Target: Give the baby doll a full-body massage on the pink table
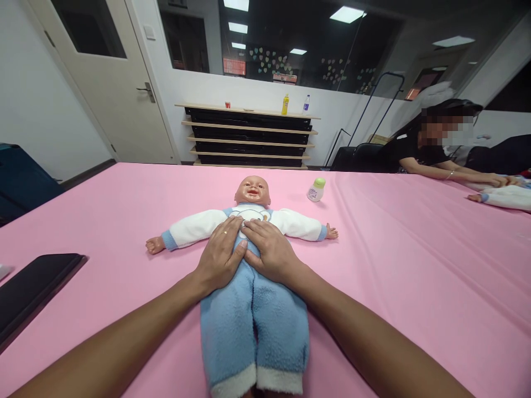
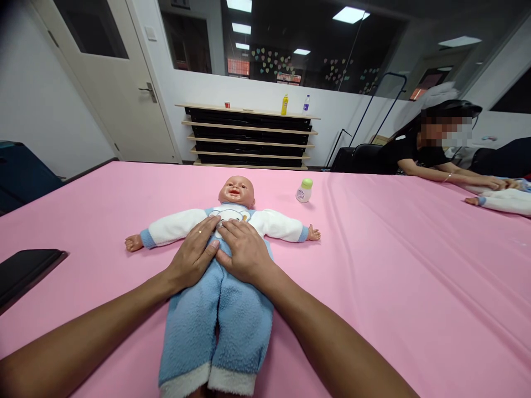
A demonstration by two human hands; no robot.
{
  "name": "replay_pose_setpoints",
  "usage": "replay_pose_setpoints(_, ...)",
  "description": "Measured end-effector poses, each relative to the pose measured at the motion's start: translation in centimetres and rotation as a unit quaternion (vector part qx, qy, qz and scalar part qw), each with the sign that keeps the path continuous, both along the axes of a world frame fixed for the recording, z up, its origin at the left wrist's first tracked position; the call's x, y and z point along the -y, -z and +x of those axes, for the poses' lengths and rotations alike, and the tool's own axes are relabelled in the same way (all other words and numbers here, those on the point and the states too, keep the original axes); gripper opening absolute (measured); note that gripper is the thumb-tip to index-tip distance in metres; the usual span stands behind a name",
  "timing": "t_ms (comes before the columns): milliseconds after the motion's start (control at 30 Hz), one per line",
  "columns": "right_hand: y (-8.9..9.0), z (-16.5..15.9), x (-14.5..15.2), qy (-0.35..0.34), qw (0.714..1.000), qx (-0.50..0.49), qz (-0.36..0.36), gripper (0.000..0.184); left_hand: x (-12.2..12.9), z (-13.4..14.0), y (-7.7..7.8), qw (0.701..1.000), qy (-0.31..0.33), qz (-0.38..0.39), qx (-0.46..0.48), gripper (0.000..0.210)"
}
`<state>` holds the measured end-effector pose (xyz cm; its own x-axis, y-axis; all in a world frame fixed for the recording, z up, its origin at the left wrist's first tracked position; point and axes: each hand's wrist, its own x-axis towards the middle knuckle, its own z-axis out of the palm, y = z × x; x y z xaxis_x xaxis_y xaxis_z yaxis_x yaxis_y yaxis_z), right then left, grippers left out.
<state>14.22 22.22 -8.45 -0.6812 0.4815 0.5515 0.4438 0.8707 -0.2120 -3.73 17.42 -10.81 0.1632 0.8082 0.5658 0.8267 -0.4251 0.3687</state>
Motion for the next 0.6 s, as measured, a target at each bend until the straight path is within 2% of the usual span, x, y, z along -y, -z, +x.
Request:
replay_pose_setpoints(233, 0.3, 0.4, -0.3, 0.009, 0.999, -0.04, -0.036, 0.055, -0.2, -0.1, 0.2, 1.0, 0.002, -0.002, 0.005, 0.055)
replay_pose_setpoints(400, 1.2, 1.0, -0.9, 0.046, 0.993, -0.096, -0.057, 0.043, -0.3, -0.4, 0.0, 1.0, -0.006, 0.002, 0.001, 0.055)
replay_pose_setpoints(600, 1.5, 2.2, -1.9, 0.108, 0.983, -0.111, -0.103, 0.046, -1.6, -2.8, 0.4, 0.993, -0.112, -0.011, -0.023, 0.052)
